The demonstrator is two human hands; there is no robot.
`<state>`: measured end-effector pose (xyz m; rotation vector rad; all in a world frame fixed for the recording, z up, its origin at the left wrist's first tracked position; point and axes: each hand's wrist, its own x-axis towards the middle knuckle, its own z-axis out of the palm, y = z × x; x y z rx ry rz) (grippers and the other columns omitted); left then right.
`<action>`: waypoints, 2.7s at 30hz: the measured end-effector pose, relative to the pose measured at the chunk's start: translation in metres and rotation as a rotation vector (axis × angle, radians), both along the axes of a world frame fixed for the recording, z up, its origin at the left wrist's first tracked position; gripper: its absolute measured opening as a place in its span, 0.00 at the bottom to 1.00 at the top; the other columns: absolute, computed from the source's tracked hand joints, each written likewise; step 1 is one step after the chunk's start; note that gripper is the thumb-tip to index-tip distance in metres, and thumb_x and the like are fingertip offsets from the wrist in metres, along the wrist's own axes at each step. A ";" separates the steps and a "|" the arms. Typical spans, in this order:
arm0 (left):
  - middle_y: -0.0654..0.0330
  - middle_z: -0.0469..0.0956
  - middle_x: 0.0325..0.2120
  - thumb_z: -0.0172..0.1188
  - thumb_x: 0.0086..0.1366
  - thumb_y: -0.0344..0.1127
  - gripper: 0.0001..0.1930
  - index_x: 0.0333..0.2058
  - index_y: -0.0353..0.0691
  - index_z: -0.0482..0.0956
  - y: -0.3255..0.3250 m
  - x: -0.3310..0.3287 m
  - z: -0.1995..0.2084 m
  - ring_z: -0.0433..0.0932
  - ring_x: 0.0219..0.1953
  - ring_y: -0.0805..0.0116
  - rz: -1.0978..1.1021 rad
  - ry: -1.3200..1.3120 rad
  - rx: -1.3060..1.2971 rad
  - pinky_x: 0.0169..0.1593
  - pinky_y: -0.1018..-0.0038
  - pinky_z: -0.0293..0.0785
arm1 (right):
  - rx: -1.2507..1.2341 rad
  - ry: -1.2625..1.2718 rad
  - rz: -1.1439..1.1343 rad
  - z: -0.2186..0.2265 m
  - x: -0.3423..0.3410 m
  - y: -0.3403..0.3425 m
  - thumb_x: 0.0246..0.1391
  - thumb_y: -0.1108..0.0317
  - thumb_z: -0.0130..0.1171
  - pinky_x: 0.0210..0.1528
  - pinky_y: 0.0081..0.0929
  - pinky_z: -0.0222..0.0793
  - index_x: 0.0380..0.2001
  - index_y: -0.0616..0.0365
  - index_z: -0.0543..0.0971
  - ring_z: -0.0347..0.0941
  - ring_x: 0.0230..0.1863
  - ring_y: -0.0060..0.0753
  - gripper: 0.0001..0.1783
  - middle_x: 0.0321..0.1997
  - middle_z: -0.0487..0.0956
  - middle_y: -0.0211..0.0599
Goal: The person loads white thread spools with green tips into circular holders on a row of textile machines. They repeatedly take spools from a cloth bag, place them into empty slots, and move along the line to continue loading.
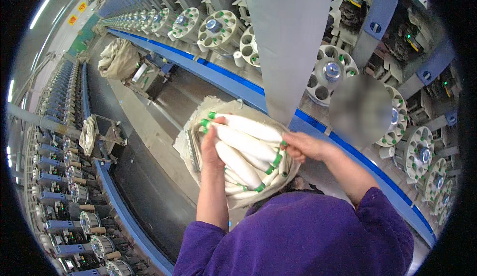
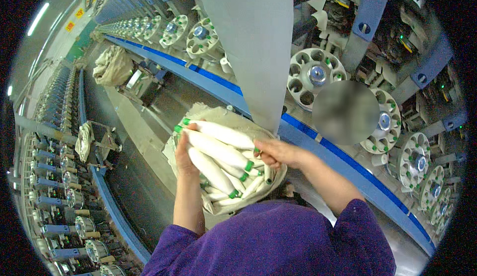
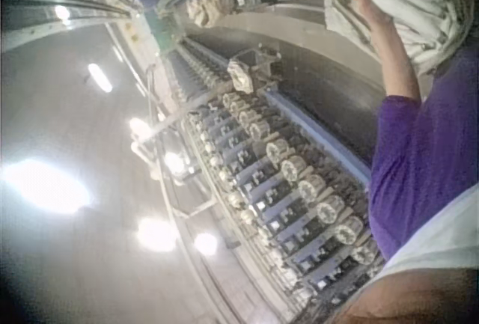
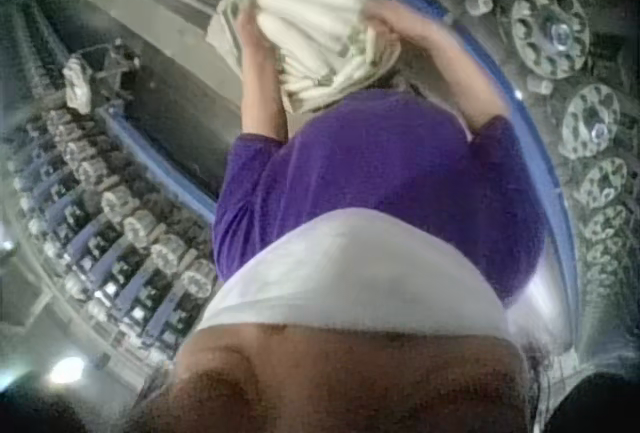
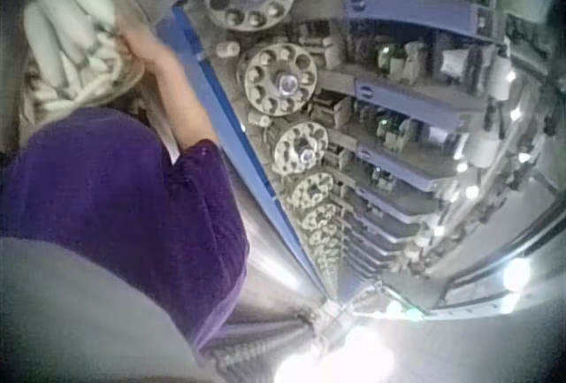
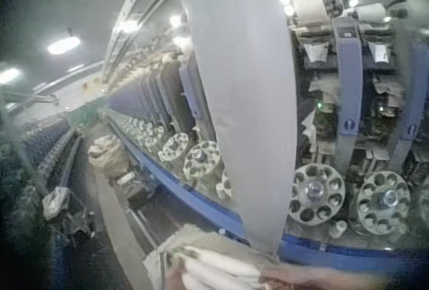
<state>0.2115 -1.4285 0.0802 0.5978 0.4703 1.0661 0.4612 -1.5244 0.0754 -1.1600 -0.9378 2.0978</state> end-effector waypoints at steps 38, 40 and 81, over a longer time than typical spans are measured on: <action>0.53 0.69 0.49 0.54 0.61 0.42 0.21 0.50 0.35 0.69 0.113 0.010 -0.002 0.70 0.48 0.63 0.079 0.132 0.182 0.54 0.65 0.63 | 0.213 0.000 -0.759 -0.032 0.037 0.103 0.60 0.54 0.45 0.47 0.41 0.66 0.35 0.55 0.68 0.70 0.45 0.32 0.15 0.39 0.73 0.35; 0.53 0.69 0.47 0.53 0.61 0.46 0.23 0.51 0.39 0.67 0.123 0.027 -0.005 0.69 0.48 0.60 0.147 0.187 0.172 0.53 0.62 0.65 | 0.155 0.177 -0.900 -0.035 0.060 0.105 0.60 0.54 0.45 0.55 0.47 0.58 0.36 0.54 0.69 0.65 0.53 0.34 0.15 0.47 0.72 0.36; 0.56 0.67 0.50 0.67 0.48 0.33 0.18 0.40 0.39 0.80 0.155 0.314 -0.005 0.66 0.52 0.65 -0.248 0.869 0.764 0.55 0.71 0.61 | 0.342 0.644 -1.033 0.015 0.229 0.053 0.63 0.53 0.40 0.14 0.13 0.44 0.21 0.48 0.62 0.47 0.13 0.12 0.17 0.17 0.64 0.19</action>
